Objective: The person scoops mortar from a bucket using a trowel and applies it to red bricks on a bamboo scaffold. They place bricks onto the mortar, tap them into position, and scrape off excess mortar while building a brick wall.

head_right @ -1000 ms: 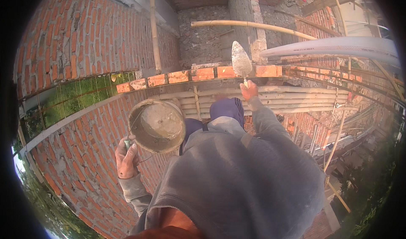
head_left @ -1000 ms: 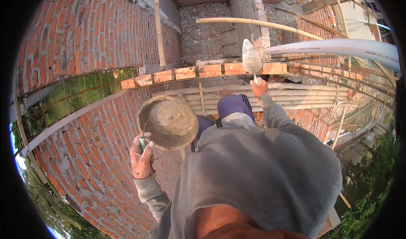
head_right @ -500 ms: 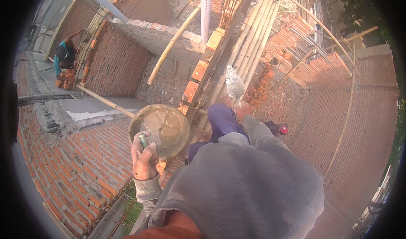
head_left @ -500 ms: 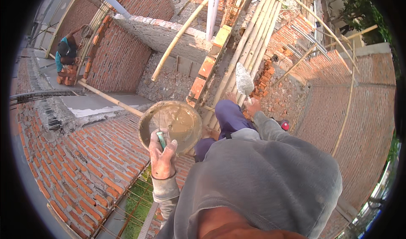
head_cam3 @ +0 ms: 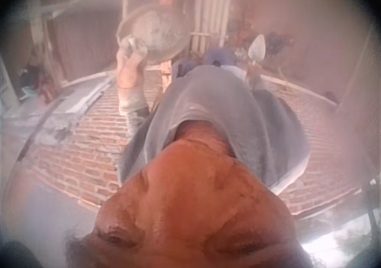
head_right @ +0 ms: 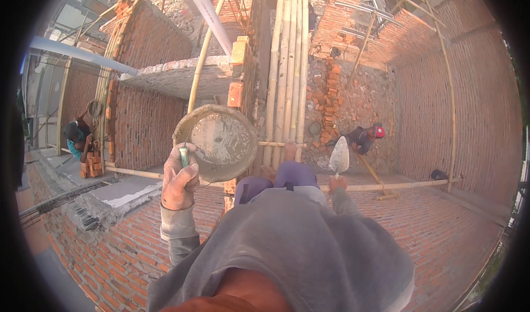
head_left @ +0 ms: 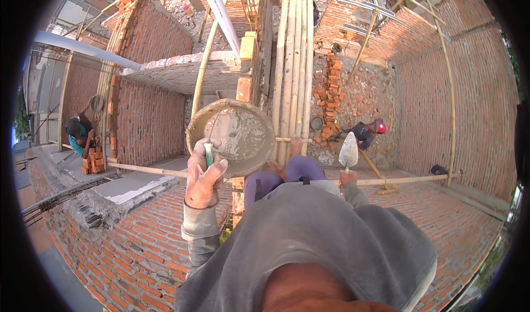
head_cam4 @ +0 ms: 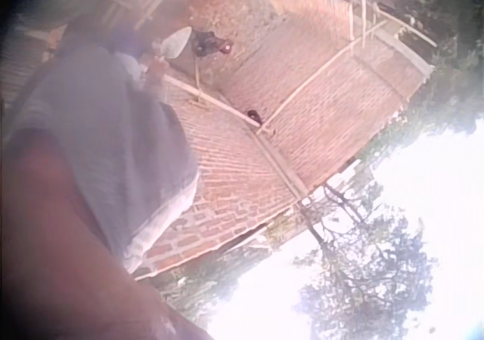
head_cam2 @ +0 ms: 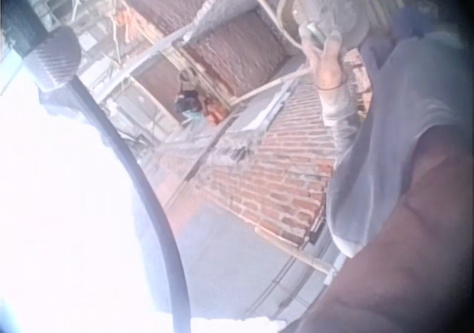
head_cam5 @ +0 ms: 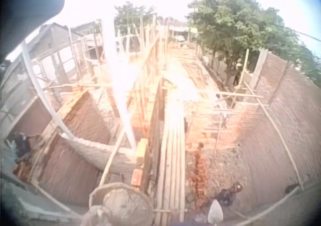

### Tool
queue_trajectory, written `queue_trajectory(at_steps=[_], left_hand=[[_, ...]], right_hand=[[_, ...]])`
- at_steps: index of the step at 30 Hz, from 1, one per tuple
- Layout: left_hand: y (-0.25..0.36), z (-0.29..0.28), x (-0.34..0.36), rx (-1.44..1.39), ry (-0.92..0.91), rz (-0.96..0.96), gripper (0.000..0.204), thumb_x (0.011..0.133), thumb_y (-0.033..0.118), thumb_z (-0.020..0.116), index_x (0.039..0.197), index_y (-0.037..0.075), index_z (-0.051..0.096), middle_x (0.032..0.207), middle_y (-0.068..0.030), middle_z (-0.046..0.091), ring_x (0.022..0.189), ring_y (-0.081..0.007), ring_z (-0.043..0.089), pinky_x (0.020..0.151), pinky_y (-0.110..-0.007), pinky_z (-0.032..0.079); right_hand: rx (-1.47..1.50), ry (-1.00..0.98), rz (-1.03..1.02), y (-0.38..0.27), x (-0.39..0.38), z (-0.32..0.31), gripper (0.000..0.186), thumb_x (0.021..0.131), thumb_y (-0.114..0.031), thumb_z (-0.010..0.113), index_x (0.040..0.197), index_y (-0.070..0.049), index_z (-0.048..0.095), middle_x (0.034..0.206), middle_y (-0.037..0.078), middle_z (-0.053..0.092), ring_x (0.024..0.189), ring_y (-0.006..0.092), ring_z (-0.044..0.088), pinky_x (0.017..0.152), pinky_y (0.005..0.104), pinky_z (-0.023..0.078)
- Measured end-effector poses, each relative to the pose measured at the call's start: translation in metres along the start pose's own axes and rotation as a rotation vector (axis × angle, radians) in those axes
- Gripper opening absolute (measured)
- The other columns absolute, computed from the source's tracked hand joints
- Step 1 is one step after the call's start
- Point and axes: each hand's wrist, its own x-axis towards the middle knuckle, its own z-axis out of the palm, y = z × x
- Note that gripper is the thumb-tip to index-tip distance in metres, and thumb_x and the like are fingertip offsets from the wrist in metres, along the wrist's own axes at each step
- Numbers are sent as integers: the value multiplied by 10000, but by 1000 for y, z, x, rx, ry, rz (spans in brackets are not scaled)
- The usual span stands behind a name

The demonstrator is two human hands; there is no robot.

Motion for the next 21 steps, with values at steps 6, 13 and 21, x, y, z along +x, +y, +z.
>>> queue_trajectory(at_steps=[6,13,21], left_hand=[[-57,39,78,11,-211,-137,403,840,99,695,1210,73,538,784,56,472,602,-37,406,521,-223,297],[-220,90,217,213,-347,-290,187,844,90,675,1002,127,581,713,82,428,579,-42,366,506,-255,264],[-476,130,361,613,-378,-183,144,774,159,706,902,92,703,785,-20,631,720,-164,561,661,-335,437]], right_hand=[[127,-34,96,56,-24,-4,166,882,-147,644,936,10,635,636,89,599,444,204,566,383,386,433],[573,-147,295,101,-96,-10,193,887,-84,612,1062,-3,610,728,93,604,522,183,580,416,359,480],[319,-126,65,103,-74,13,315,990,-176,624,1276,-48,592,797,48,616,549,153,585,418,340,470]])
